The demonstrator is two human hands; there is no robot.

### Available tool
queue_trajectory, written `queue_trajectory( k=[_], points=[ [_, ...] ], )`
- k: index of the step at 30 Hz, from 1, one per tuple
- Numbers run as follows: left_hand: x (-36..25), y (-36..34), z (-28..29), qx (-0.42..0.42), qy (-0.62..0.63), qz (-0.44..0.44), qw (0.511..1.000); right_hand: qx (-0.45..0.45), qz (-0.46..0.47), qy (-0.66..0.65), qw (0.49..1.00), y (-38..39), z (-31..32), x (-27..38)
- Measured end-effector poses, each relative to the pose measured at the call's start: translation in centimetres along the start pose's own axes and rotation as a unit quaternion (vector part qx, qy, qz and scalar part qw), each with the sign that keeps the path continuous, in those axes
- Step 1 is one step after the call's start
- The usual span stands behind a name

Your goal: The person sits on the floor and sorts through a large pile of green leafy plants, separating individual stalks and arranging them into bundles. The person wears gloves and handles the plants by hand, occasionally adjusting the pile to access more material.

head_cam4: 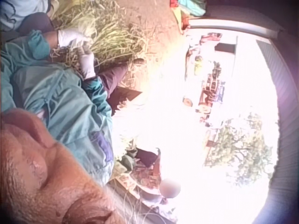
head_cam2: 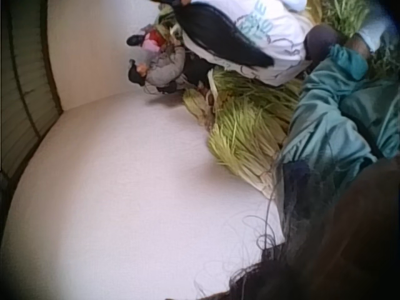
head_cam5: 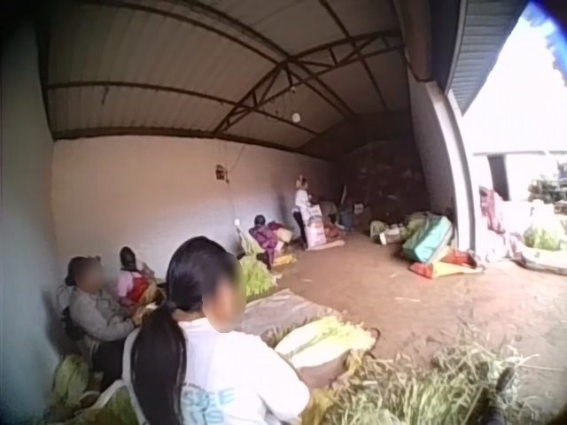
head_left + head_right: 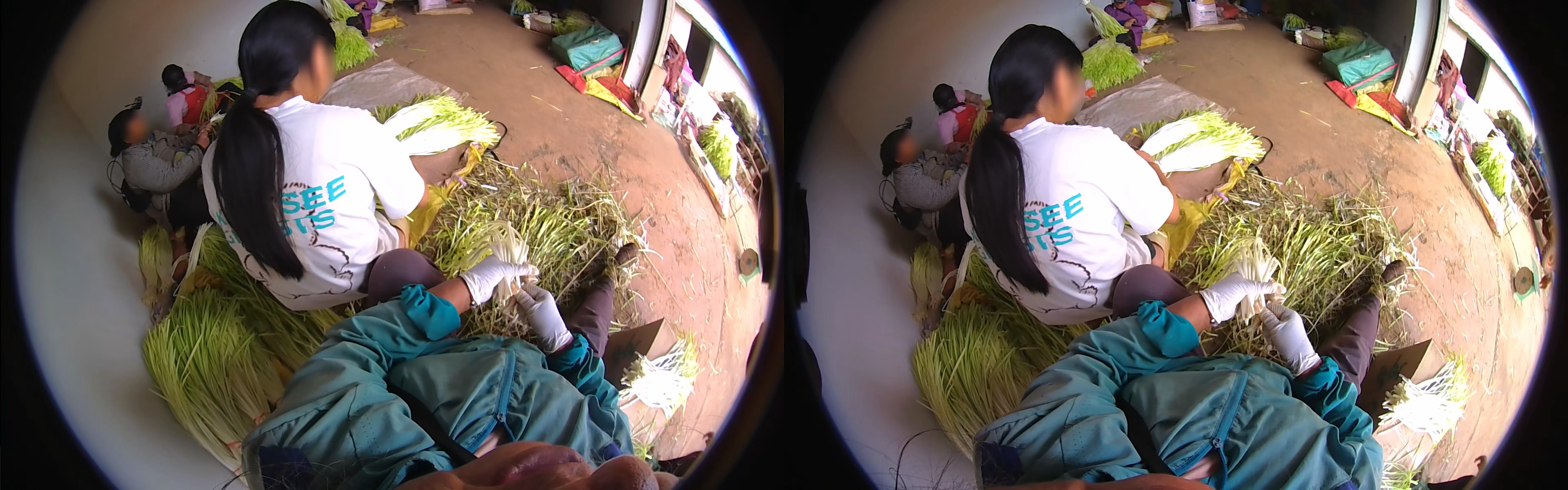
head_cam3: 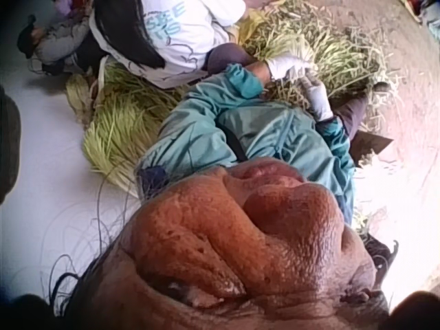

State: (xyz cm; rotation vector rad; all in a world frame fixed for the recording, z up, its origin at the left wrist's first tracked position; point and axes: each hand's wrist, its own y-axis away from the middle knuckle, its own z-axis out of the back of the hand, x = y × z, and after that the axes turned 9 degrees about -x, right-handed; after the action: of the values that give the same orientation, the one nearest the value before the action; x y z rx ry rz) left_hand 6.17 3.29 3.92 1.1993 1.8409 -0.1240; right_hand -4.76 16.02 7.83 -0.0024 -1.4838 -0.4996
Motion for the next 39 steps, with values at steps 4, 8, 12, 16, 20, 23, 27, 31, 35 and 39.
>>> queue_trajectory(
  k=[4,8,12,16,20,23,27,31,35,39],
  points=[
    [0.3,-0.5,0.2,-0.025,-0.046,-0.007,0.999,0.009,0.024,0.013,1.000,-0.2,0.1,-1.0],
    [0.2,-0.6,0.5,-0.041,-0.047,0.016,0.998,0.005,0.027,0.026,0.999,0.1,-0.3,-0.6],
    [-0.3,-0.3,0.8,-0.032,-0.054,-0.035,0.997,0.053,0.016,0.042,0.998,0.5,0.3,-0.4],
    [-0.5,-0.7,1.4,-0.040,0.053,-0.018,0.998,0.030,0.059,0.138,0.988,0.4,2.0,-2.5],
    [-0.9,-0.7,2.5,-0.054,0.116,0.014,0.992,-0.113,0.215,0.362,0.900,-0.4,7.1,-6.7],
    [-1.3,-0.9,2.5,-0.066,0.125,0.012,0.990,-0.196,0.183,0.551,0.790,0.6,11.3,-8.9],
    [-1.8,-0.4,2.0,-0.058,0.134,0.000,0.989,-0.280,0.090,0.629,0.720,2.1,14.4,-15.3],
    [-2.0,-0.6,2.1,-0.094,0.129,-0.008,0.987,-0.275,0.067,0.637,0.717,0.9,15.0,-17.6],
    [-1.7,-1.4,2.3,-0.092,0.150,-0.002,0.984,-0.267,0.034,0.641,0.719,0.3,14.9,-17.9],
    [-1.0,-1.7,2.7,-0.067,0.161,-0.023,0.984,-0.262,0.031,0.632,0.729,-0.1,14.5,-17.3]
  ],
)
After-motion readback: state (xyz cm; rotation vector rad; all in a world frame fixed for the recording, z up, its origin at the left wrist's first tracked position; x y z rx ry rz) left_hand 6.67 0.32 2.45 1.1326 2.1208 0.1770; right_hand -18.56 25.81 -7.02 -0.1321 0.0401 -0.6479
